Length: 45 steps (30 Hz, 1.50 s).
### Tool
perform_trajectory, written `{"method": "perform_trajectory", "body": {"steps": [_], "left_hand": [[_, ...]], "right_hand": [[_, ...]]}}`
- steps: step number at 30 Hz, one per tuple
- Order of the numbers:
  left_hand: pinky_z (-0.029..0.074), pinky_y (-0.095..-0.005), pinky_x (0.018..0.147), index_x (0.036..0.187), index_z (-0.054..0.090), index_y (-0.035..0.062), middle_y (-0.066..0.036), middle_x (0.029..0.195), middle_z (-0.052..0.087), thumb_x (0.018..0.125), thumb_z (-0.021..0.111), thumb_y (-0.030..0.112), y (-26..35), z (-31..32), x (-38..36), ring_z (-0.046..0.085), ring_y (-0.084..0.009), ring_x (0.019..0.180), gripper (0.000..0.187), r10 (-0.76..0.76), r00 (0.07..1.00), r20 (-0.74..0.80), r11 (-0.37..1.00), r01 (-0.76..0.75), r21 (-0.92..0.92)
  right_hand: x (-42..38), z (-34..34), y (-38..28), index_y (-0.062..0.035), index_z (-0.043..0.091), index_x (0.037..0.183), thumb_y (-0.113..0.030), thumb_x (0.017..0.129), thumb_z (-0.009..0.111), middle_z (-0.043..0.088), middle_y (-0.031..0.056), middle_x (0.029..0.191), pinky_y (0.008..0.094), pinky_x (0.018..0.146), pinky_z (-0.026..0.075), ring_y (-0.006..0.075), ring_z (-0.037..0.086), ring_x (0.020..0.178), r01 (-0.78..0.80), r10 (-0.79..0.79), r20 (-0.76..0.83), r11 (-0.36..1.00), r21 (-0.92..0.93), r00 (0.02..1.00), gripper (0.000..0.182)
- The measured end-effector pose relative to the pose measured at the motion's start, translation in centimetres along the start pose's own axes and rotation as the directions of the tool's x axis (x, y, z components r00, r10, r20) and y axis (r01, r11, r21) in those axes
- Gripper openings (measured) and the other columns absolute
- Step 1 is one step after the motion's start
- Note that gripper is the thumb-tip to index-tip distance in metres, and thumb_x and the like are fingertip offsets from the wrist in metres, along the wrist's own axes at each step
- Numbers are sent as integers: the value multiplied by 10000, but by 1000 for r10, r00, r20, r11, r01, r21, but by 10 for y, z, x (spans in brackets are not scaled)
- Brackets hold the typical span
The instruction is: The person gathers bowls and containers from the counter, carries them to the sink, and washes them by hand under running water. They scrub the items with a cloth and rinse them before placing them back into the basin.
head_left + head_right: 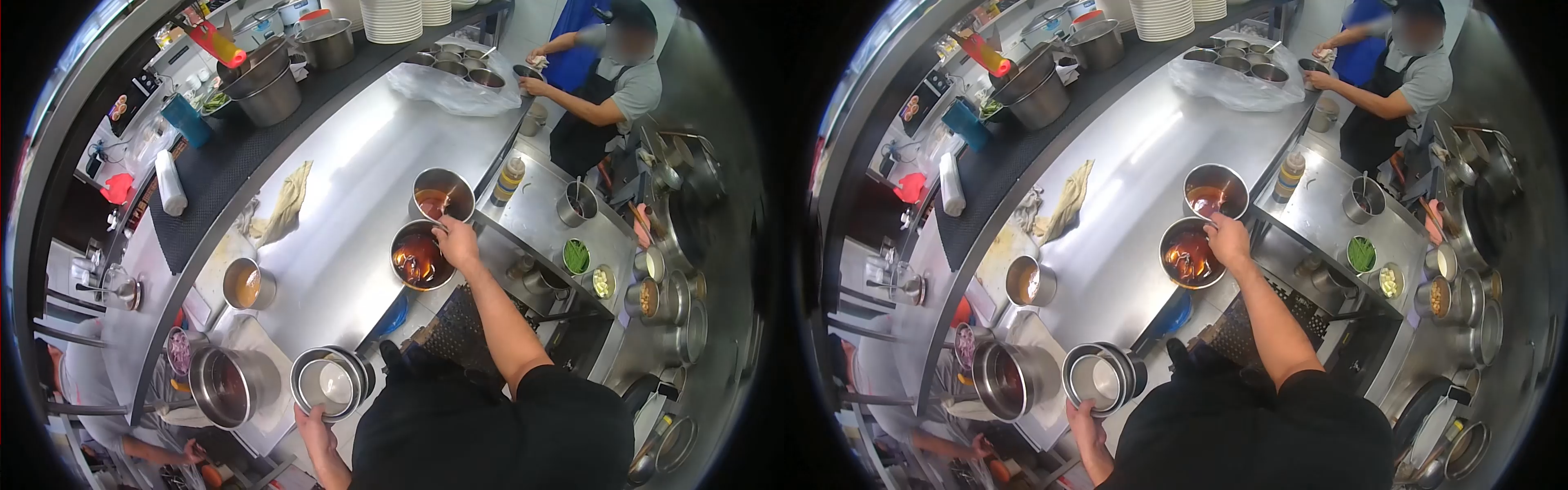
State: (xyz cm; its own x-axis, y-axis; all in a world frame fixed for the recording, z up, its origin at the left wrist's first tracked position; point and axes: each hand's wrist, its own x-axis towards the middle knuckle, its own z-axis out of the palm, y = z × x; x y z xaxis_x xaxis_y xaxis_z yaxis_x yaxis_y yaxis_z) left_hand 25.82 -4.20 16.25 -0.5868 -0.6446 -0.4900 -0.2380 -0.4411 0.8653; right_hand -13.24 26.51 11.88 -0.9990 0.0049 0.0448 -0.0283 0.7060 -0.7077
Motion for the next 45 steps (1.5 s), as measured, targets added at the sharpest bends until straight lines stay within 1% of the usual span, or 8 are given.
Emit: {"method": "perform_trajectory", "body": {"steps": [6,10,20,33,36,38,41,45], "left_hand": [[592,-378,800,1366,488,0,-139,1194,629,800,578,-36,1,13,-24,670,-256,1002,575,-8,1000,-25,999,7,-45],[629,-424,771,1381,472,-2,-160,1203,618,805,570,-3,-3,10,-25,683,-292,996,584,22,999,-33,1000,-22,-4],[632,-456,770,1380,465,-2,-171,1222,603,803,574,-7,-14,-9,-19,669,-308,1017,587,49,996,-71,998,-51,-35],[575,-379,830,1326,510,-4,-140,1190,625,806,577,-16,-9,-24,-33,657,-245,984,525,61,992,-111,996,-67,-50],[504,-322,915,1363,528,-19,-128,1194,652,821,563,-34,-7,-38,-39,632,-206,1068,543,-4,981,-196,999,12,42],[494,-342,937,1365,533,-19,-123,1190,653,831,582,-4,-5,-42,-48,622,-213,1071,536,13,962,-273,1000,-18,-18],[504,-335,888,1264,566,-30,-114,1100,659,852,584,17,-2,-67,-68,614,-182,1004,415,31,940,-339,999,-15,48],[529,-311,731,1180,559,-37,-124,1013,650,841,612,76,-10,-110,-93,629,-177,849,362,106,909,-403,985,-40,170]], "right_hand": [[24,-25,4,-114,711,1112,-239,906,703,723,228,975,523,842,543,438,686,961,-7,1,-118,999,-44,993,240],[51,-39,10,-76,686,997,-248,906,702,714,236,947,533,823,537,459,669,954,56,-59,-224,998,-18,973,195],[39,-56,-26,-90,705,1049,-231,927,693,712,233,889,534,786,527,446,678,898,63,-66,-166,998,-24,984,187],[13,-19,-40,-98,692,1067,-250,927,699,712,235,931,526,801,531,455,672,930,47,-50,-45,997,-57,998,206],[-6,-14,-54,-81,712,1130,-264,932,696,706,255,980,492,807,527,462,664,947,207,-211,-55,975,-77,976,270],[-15,-8,-59,-34,701,1156,-238,950,684,725,233,970,441,789,530,393,709,900,228,-231,107,973,41,967,290],[-23,-8,-66,-6,670,1143,-109,966,654,698,240,902,404,742,518,345,667,767,444,-432,351,895,51,831,206],[-51,-15,-98,10,645,1019,-90,942,665,656,261,845,443,688,497,445,620,743,624,-511,583,781,9,631,128]]}}
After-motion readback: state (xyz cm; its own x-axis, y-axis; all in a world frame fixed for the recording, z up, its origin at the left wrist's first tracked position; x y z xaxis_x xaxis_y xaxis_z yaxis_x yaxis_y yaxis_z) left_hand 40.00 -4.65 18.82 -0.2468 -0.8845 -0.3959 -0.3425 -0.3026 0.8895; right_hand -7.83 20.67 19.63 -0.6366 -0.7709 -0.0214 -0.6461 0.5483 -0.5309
